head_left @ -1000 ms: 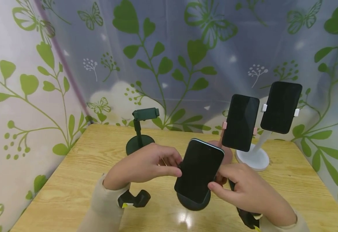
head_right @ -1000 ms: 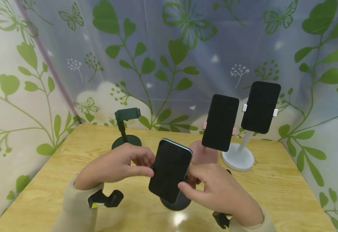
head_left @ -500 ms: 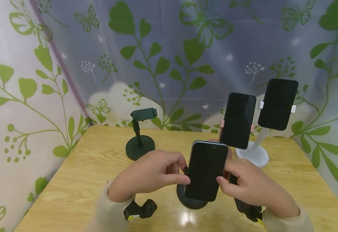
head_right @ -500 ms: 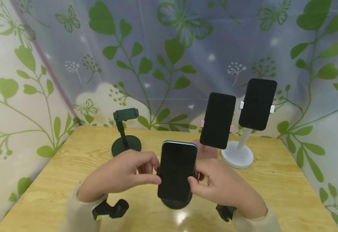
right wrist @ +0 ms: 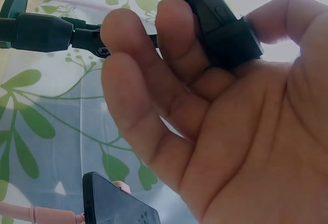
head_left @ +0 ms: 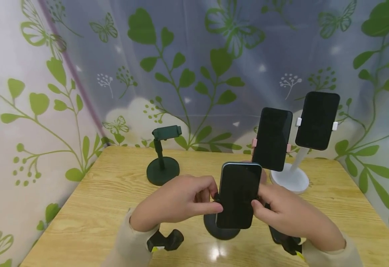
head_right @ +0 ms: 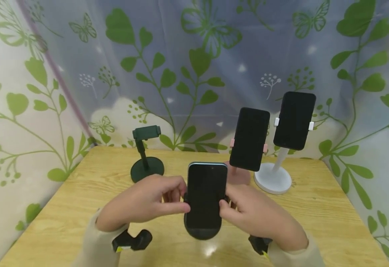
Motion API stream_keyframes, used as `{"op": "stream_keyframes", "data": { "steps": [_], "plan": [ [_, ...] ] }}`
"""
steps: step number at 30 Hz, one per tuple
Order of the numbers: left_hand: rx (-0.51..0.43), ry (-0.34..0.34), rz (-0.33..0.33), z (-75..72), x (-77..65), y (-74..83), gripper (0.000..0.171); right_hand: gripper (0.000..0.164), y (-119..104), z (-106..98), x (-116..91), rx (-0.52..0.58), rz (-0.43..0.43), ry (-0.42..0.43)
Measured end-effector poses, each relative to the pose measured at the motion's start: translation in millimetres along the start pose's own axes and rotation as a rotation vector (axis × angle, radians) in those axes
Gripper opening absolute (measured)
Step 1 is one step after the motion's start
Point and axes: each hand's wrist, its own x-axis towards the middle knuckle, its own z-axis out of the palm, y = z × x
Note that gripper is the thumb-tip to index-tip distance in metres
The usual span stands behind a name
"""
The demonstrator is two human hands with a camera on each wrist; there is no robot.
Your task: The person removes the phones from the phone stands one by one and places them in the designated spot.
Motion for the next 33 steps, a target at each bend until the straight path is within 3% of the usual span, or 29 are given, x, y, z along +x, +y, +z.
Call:
{"op": "stream_keyframes", "data": {
  "steps": [5,14,24,33],
  "plan": [
    [0.01,0.006,0.021,0.6,3.4,-2.7,0.02,0.039,1.5,2.4,-1.8,-0.087,0.039,0.049],
    [0.04,0.036,-0.008,3.5,7.5,-6.5,0.019,0.017,7.0,6.4,-2.1,-0.168,0.143,0.107],
    [-0.102,0.08,-0.094,4.2,7.9,-6.6,0.024,0.033,-0.1,7.6,0.0,-0.072,0.284,0.106],
    [-0.078,0.046,-0.026,2.1,8.4,-9.7,0.022,0.031,1.3,5.7,2.0,-0.007,0.225,0.093]
  ]
}}
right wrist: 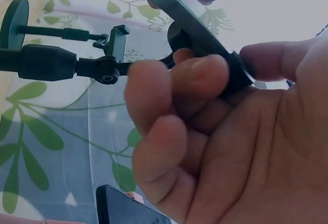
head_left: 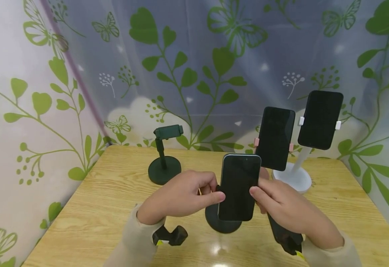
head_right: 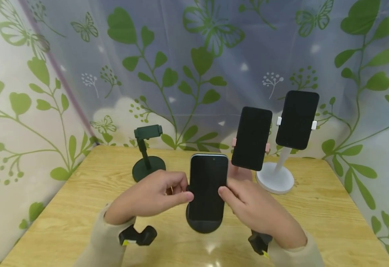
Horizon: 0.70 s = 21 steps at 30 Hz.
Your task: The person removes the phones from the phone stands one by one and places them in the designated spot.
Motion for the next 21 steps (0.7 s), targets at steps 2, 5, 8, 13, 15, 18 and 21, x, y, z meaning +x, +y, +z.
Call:
{"op": "stream_keyframes", "data": {
  "steps": [2,5,8,13,15,18,21],
  "plan": [
    [-0.003,-0.006,0.003,-0.9,-0.8,-0.7,0.021,0.03,-1.1,0.4,0.5,-0.011,-0.002,0.006],
    [0.006,-0.004,0.014,-1.3,-1.7,-1.7,0.019,0.03,-2.7,1.3,1.0,-0.038,0.0,0.023],
    [0.026,0.007,0.015,-1.7,-2.8,-2.4,0.018,0.018,-5.0,1.3,1.5,-0.096,0.017,0.05],
    [0.061,0.026,0.012,-3.3,-5.1,-1.9,0.019,0.008,-11.5,0.9,4.5,-0.236,0.032,0.165],
    [0.073,0.031,0.016,-3.8,-5.7,-1.4,0.019,0.009,-14.4,1.4,6.2,-0.259,0.02,0.251],
    [0.087,0.033,0.03,-4.1,-5.5,-0.8,0.019,0.004,-18.8,2.1,6.1,-0.258,-0.012,0.413],
    [0.094,0.03,0.049,-3.5,-3.9,-0.8,0.018,0.027,-23.8,4.5,4.4,-0.228,-0.073,0.56]
  ]
}}
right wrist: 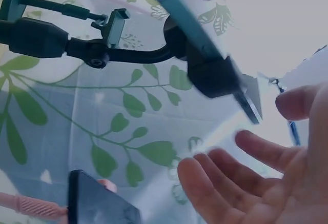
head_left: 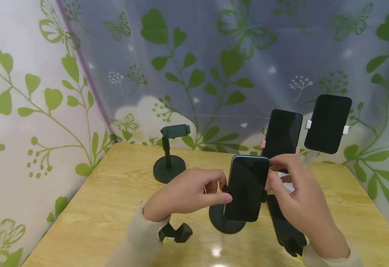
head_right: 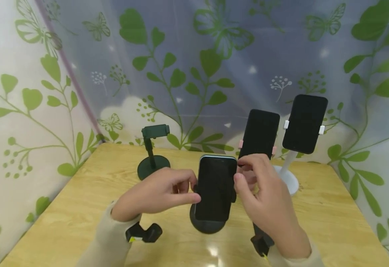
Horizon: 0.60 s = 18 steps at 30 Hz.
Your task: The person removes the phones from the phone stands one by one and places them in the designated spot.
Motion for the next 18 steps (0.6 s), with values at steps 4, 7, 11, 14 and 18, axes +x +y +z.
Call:
{"op": "stream_keyframes", "data": {
  "steps": [4,7,11,14,18],
  "plan": [
    [0.01,-0.003,0.009,0.4,1.7,0.2,0.019,0.052,-8.0,3.0,-3.0,-0.056,-0.054,0.118],
    [0.027,-0.004,0.002,-0.3,0.7,1.0,0.02,0.061,-13.5,8.4,-4.1,-0.157,-0.078,0.154],
    [0.033,-0.012,-0.007,-0.6,-0.4,1.7,0.02,0.068,-22.4,14.7,-2.3,-0.243,-0.124,0.147],
    [0.034,-0.014,-0.007,-0.4,-0.2,1.9,0.02,0.073,-31.3,16.6,3.8,-0.299,-0.182,0.125],
    [0.043,-0.017,-0.013,-0.2,0.0,2.6,0.021,0.071,-43.9,17.4,14.2,-0.387,-0.244,0.069]
  ]
}}
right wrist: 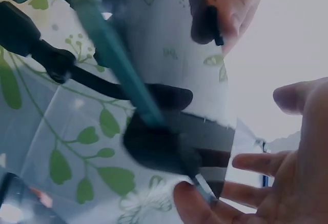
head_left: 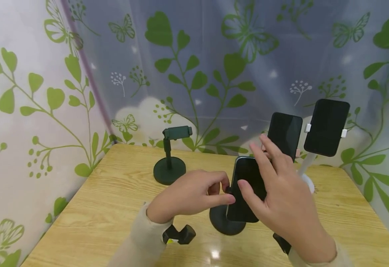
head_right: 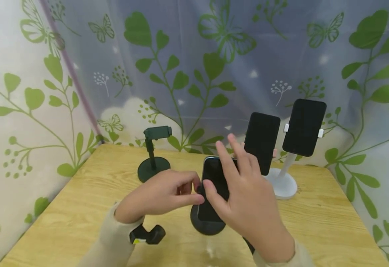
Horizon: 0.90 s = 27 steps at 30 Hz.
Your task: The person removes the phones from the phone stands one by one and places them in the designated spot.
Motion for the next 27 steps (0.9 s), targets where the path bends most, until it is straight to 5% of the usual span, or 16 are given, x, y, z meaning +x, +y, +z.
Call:
{"op": "stream_keyframes", "data": {
  "steps": [10,17,27],
  "plan": [
    [0.043,0.032,0.006,1.7,1.6,1.8,0.023,0.074,-8.5,0.2,19.1,-0.149,-0.119,-0.182],
    [0.029,0.061,0.032,2.9,2.1,1.9,0.02,0.032,-5.2,8.2,27.2,-0.17,-0.202,-0.154],
    [0.029,0.047,0.032,3.7,2.8,1.5,0.014,0.025,-0.6,16.1,29.6,-0.169,-0.245,-0.149]
  ]
}}
